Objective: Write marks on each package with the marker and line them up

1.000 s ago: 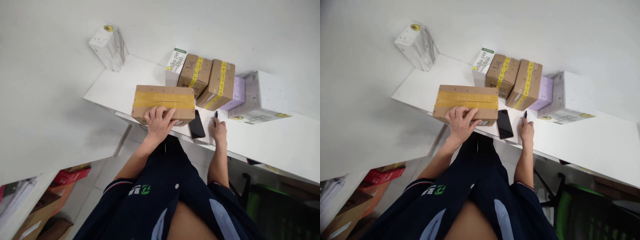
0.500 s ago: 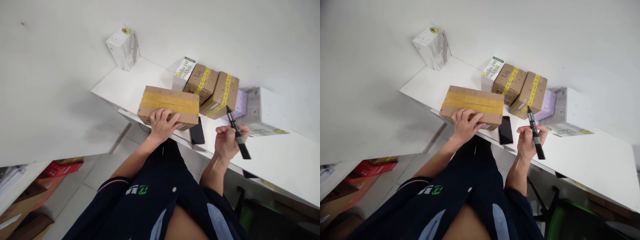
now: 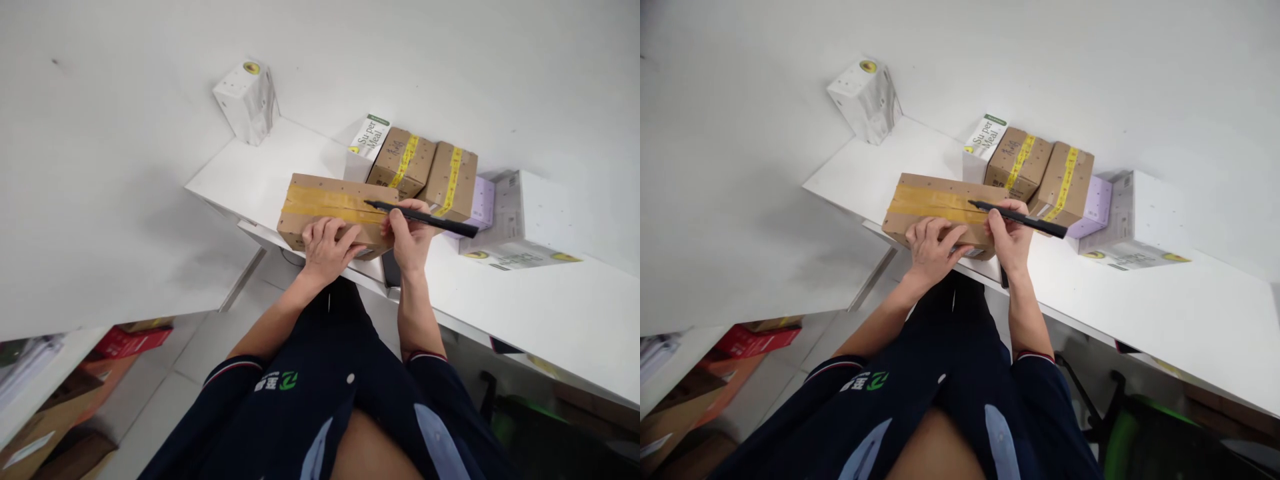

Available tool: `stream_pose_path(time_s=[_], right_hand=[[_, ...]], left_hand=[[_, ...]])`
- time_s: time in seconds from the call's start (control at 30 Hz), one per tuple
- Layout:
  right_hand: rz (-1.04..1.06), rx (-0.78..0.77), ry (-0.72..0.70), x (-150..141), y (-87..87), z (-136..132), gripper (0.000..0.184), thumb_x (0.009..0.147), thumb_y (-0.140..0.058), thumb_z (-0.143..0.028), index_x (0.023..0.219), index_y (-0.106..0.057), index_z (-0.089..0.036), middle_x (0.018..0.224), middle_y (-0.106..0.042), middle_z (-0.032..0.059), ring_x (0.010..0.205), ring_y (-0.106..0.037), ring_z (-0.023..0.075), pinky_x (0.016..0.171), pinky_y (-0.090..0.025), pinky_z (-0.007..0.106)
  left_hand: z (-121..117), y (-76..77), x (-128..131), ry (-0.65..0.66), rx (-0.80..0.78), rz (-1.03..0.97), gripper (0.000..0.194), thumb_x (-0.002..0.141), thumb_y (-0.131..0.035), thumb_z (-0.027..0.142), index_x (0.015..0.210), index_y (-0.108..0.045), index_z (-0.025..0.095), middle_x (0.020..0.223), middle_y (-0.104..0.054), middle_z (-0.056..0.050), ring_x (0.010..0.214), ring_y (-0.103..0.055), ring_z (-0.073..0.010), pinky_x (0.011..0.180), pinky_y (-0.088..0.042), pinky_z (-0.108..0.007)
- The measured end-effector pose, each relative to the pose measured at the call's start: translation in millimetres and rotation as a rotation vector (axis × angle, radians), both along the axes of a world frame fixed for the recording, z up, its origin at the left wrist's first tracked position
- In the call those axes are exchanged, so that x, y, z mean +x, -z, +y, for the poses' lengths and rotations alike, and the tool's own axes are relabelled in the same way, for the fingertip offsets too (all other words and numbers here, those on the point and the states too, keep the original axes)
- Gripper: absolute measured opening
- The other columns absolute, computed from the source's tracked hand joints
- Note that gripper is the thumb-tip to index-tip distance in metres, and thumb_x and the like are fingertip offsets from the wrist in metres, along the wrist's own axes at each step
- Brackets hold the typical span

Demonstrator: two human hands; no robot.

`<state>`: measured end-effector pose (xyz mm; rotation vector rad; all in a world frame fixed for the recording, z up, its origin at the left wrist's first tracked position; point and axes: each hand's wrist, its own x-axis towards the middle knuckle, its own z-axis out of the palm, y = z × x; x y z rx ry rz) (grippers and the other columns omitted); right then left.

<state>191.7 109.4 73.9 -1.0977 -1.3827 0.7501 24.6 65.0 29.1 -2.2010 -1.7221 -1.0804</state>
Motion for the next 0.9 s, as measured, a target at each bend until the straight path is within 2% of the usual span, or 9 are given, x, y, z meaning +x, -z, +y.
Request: stream_pose_path(time_s=[0.1,0.23,0.37,0.5,0.73,0.9], right_hand=[[-0.029,0.025,0.028,-3.4,4.2,-4.3,0.036,0.094,-0.055,-0.063,0.095,-0.053,-0.027,0.066,-0.057,-0.0053,0.051,-0.059,0.0125,0.048,-0.051,0.027],[-0.154,0.071,0.049,-5.4,5.6,-10.2,0.034,0.093,-0.056,-0.059,0.089,-0.058,-0.025,0.076,-0.062,-0.0014,0.065,-0.063,0.0146,0.059,-0.055,0.030],[-0.237,0.163,0.099,-5.3,2.2,-9.8,0.031,0.095,-0.054,-0.052,0.082,-0.059,-0.024,0.074,-0.062,-0.0009,0.066,-0.062,0.0154,0.063,-0.054,0.032],[-0.310,0.220,0.122,-6.0,-2.5,-9.0,0.026,0.094,-0.054,-0.045,0.080,-0.059,-0.024,0.071,-0.061,-0.0017,0.065,-0.060,0.0150,0.064,-0.052,0.031],[-0.295,0.258,0.083,-5.3,-1.7,-8.8,0.018,0.092,-0.059,-0.036,0.080,-0.059,-0.023,0.069,-0.059,-0.0046,0.061,-0.056,0.0124,0.060,-0.045,0.027],[-0.285,0.261,0.105,-5.0,-0.8,-8.3,0.019,0.092,-0.059,-0.037,0.081,-0.060,-0.023,0.070,-0.059,-0.0041,0.063,-0.056,0.0128,0.062,-0.046,0.028]], left_hand=[[-0.1,0.7,-0.3,-0.001,0.018,0.009,0.040,0.092,-0.060,0.062,0.114,-0.076,0.033,0.112,-0.068,-0.011,0.116,-0.056,-0.0309,0.100,-0.034,-0.048],[-0.1,1.4,-0.1,0.009,0.015,-0.003,0.038,0.093,-0.059,0.060,0.115,-0.076,0.032,0.113,-0.067,-0.012,0.117,-0.056,-0.0310,0.101,-0.034,-0.048],[0.5,3.0,0.1,0.020,-0.030,-0.049,0.039,0.093,-0.060,0.061,0.116,-0.075,0.033,0.113,-0.067,-0.012,0.118,-0.056,-0.0315,0.101,-0.033,-0.048],[1.3,5.6,-0.4,0.030,0.036,-0.045,0.038,0.094,-0.059,0.060,0.113,-0.076,0.032,0.112,-0.067,-0.011,0.117,-0.056,-0.0309,0.100,-0.032,-0.047],[1.0,5.5,-0.8,0.027,0.094,-0.011,0.035,0.094,-0.060,0.057,0.112,-0.075,0.031,0.111,-0.068,-0.011,0.115,-0.056,-0.0306,0.099,-0.031,-0.046],[2.0,6.6,-0.4,0.034,0.134,-0.022,0.033,0.095,-0.059,0.056,0.112,-0.075,0.031,0.111,-0.068,-0.011,0.115,-0.057,-0.0304,0.100,-0.032,-0.046]])
